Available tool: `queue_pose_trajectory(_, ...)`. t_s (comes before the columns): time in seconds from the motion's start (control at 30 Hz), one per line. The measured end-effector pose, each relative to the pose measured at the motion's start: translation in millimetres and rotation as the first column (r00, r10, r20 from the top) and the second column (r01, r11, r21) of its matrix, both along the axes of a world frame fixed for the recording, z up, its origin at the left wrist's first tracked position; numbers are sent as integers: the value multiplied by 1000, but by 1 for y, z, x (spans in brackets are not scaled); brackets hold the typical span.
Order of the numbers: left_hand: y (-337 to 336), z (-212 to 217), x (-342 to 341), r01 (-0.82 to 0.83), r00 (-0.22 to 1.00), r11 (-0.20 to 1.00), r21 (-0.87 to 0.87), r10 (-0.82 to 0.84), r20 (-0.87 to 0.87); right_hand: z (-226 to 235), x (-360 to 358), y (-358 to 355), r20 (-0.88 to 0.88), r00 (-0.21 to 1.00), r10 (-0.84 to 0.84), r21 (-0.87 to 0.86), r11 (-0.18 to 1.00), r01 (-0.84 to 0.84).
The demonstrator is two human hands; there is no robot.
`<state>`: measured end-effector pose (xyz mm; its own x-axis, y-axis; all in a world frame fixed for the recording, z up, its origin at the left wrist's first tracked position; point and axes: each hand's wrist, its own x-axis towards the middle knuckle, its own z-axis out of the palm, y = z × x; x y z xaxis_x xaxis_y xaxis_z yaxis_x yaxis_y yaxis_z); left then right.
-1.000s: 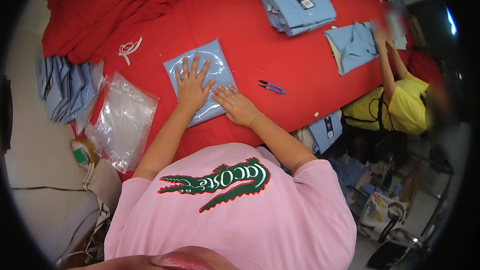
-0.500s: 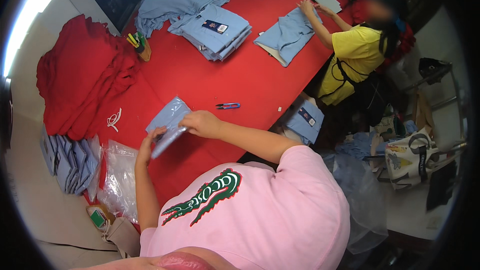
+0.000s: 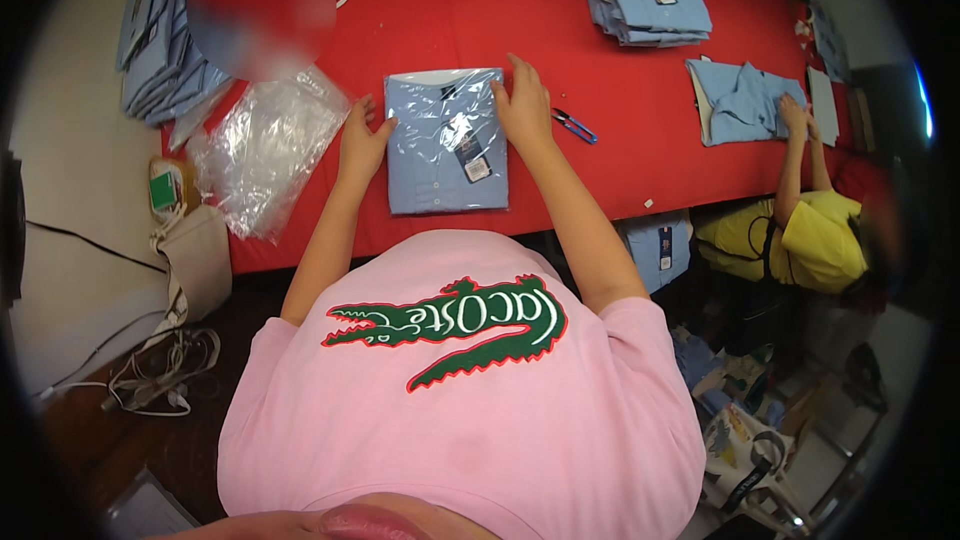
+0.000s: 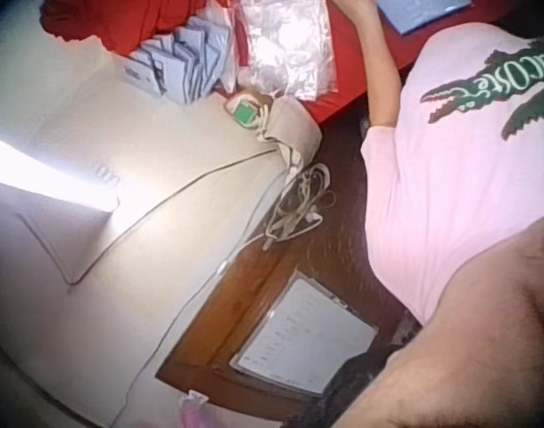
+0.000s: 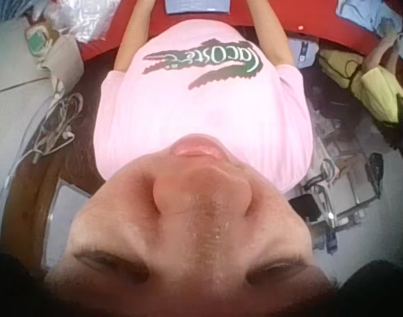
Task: The person places folded shirts into plastic bags, seals the bags by removing the adhesive strip, and hands the packaged shirts to another person.
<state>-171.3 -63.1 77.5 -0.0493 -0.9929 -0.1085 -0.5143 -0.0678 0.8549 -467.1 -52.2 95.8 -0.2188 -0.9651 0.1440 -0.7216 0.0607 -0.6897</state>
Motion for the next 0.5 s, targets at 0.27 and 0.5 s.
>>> queue_pose_trajectory(0.27, 55, -24, -40, 454, 790, 848, -273, -241, 564, -36, 52, 63, -326, 857, 398, 23, 910, -414)
queue_pose_trajectory(0.5, 57, -33, -42, 432, 807, 863, -260, -241, 540, -42, 56, 64, -320, 860, 397, 55, 914, -402)
